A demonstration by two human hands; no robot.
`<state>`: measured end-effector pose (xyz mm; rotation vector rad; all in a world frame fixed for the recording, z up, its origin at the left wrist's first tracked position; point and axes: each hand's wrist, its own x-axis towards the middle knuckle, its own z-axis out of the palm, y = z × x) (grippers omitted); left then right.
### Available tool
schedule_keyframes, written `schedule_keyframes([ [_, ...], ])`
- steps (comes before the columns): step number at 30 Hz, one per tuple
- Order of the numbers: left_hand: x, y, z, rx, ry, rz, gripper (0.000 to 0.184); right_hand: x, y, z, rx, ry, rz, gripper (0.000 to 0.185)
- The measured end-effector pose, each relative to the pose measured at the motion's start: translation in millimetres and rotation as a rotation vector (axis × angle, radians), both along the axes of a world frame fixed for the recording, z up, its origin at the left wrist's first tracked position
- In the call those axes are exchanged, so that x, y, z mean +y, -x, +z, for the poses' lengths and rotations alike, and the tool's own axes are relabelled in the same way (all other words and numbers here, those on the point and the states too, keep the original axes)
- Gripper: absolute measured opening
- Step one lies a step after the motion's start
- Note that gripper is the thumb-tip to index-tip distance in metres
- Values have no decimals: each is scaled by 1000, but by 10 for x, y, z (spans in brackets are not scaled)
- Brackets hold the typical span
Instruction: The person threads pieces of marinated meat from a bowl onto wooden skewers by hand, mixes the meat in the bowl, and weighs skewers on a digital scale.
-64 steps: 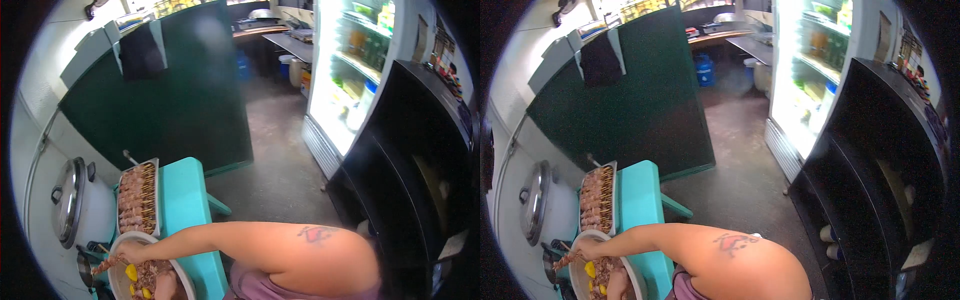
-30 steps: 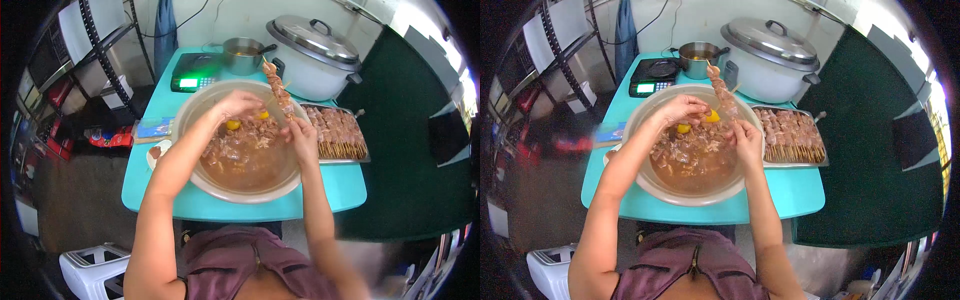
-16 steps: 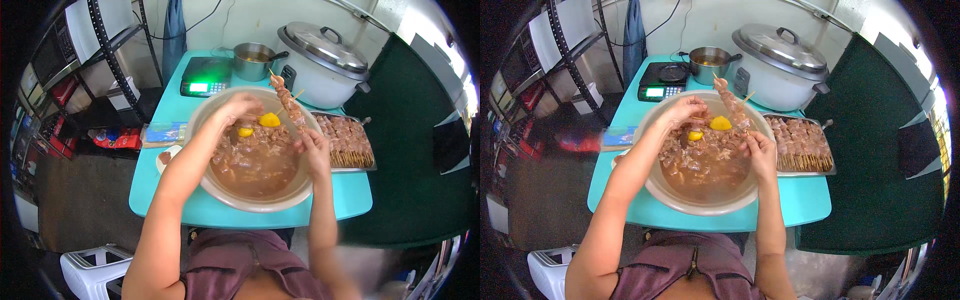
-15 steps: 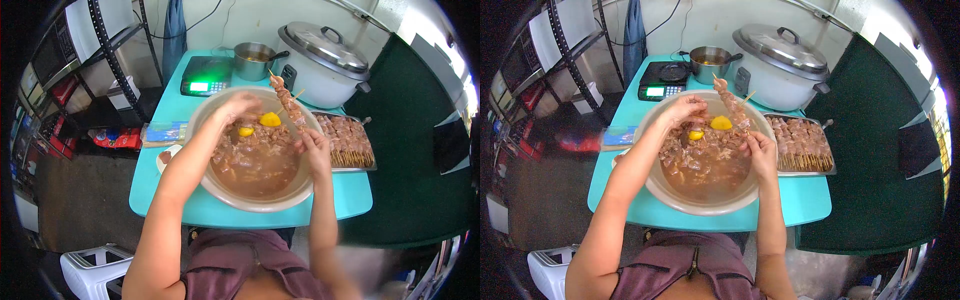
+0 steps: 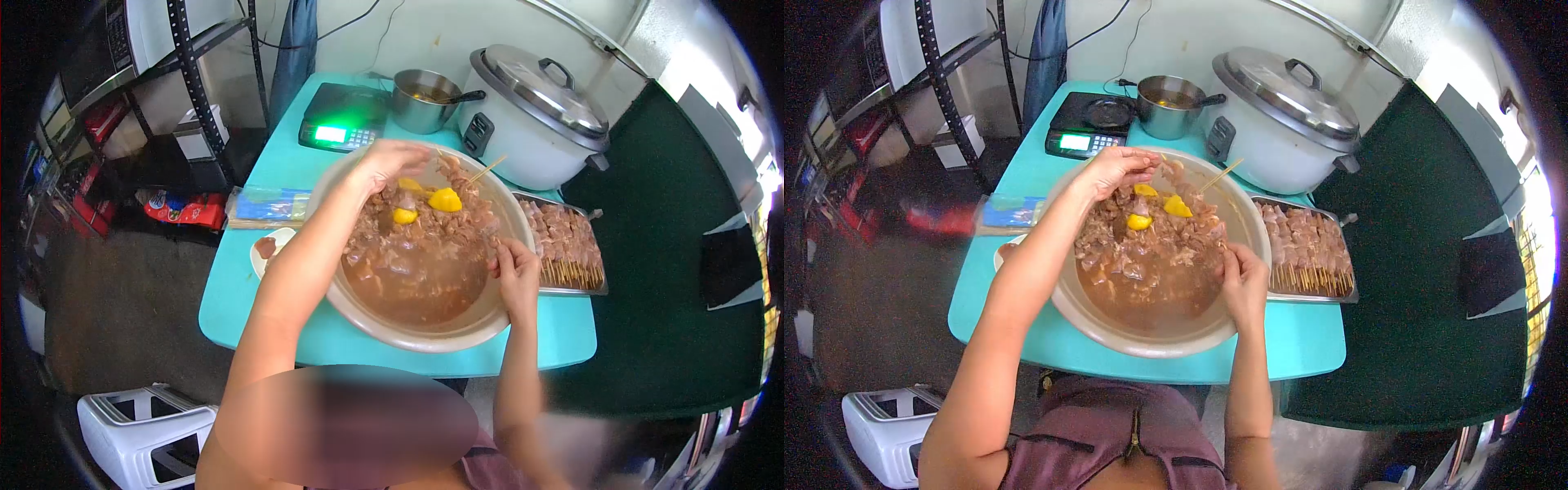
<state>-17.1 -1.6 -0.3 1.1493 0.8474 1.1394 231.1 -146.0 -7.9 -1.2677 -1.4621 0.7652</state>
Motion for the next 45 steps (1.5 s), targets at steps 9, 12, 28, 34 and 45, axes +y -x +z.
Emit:
schedule_keyframes([
  [9,-36,30,42,65,-53,79,20,-30,-18,12,-58,20,23,14],
  [12,9,60,20,-3,2,44,20,-19,-32,-14,-95,24,23,14],
  [28,-33,19,68,75,-74,83,18,-18,-35,-31,-121,34,-26,16],
  [34,-35,-16,39,141,-123,103,16,-17,-41,-34,-116,11,-2,16],
  [45,-75,21,66,297,-151,9,18,-17,-63,-25,-153,19,-25,16],
])
